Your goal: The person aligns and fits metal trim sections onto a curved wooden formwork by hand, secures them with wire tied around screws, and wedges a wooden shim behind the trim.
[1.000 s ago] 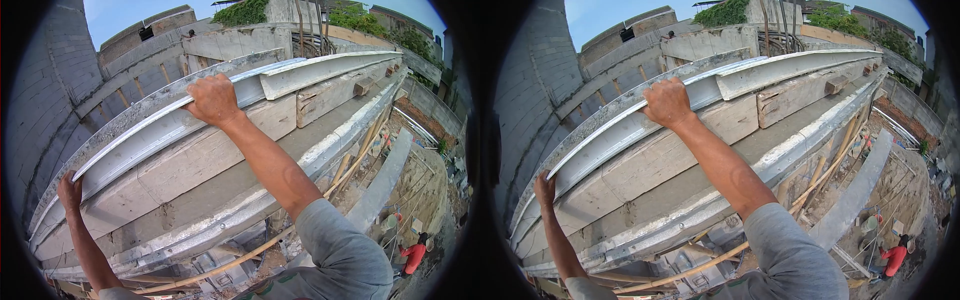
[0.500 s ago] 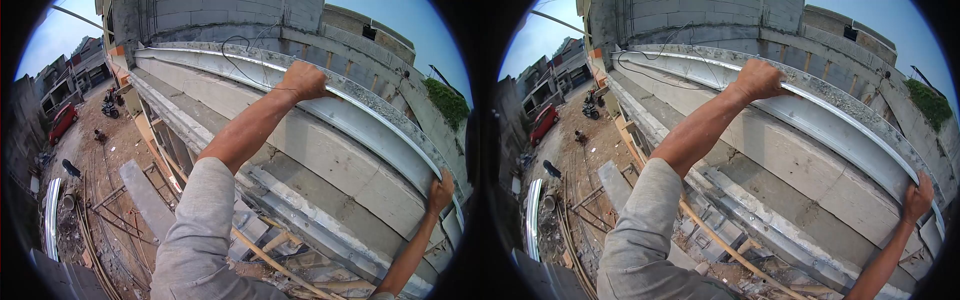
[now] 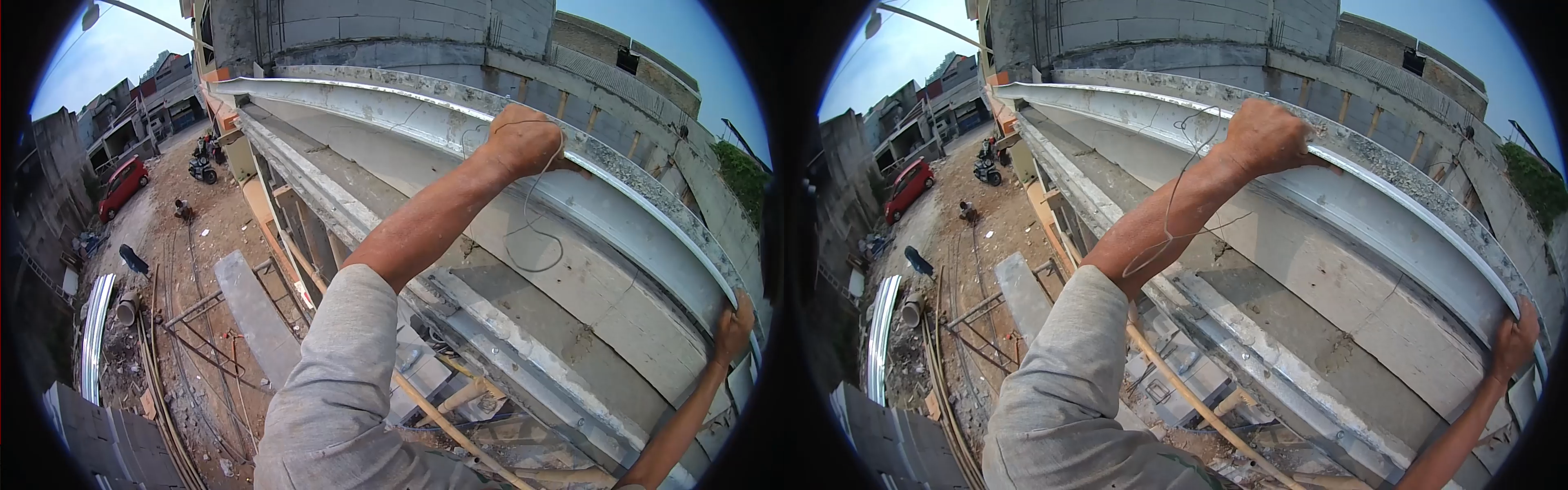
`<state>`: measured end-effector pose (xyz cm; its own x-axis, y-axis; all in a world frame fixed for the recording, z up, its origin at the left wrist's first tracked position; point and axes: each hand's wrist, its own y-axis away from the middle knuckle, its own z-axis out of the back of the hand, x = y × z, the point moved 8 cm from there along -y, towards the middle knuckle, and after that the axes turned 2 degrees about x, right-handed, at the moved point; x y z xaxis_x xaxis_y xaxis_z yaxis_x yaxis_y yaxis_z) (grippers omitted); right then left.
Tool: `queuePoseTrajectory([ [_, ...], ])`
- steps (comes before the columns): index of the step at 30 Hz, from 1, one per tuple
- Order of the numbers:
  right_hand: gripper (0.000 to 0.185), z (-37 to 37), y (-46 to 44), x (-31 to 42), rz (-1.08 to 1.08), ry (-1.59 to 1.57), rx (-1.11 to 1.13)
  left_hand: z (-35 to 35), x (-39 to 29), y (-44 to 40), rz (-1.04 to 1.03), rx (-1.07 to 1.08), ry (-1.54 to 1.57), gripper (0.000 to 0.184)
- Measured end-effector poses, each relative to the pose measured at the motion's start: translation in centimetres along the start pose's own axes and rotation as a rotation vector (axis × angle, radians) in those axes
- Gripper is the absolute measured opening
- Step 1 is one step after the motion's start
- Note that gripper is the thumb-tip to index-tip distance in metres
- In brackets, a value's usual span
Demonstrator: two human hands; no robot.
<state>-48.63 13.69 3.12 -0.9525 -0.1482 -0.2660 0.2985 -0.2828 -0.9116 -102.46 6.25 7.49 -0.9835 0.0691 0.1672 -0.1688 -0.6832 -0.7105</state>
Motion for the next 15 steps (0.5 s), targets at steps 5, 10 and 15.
queuePoseTrajectory([
  [5, 0.019, 7.9, -3.4, 12.0, 0.094, -0.117, -0.198, 0.8, 2.4, 2.6, -0.11, -0.201, -0.027, 0.044],
  [10, 0.013, 9.2, -3.4, 13.4, -0.026, -0.13, -0.199, -0.6, 5.1, 3.9, -0.071, -0.22, -0.036, 0.029],
  [15, 0.009, 8.1, -3.4, 13.3, -0.052, -0.16, -0.188, -1.6, 5.7, 2.6, -0.061, -0.128, 0.023, 0.032],
])
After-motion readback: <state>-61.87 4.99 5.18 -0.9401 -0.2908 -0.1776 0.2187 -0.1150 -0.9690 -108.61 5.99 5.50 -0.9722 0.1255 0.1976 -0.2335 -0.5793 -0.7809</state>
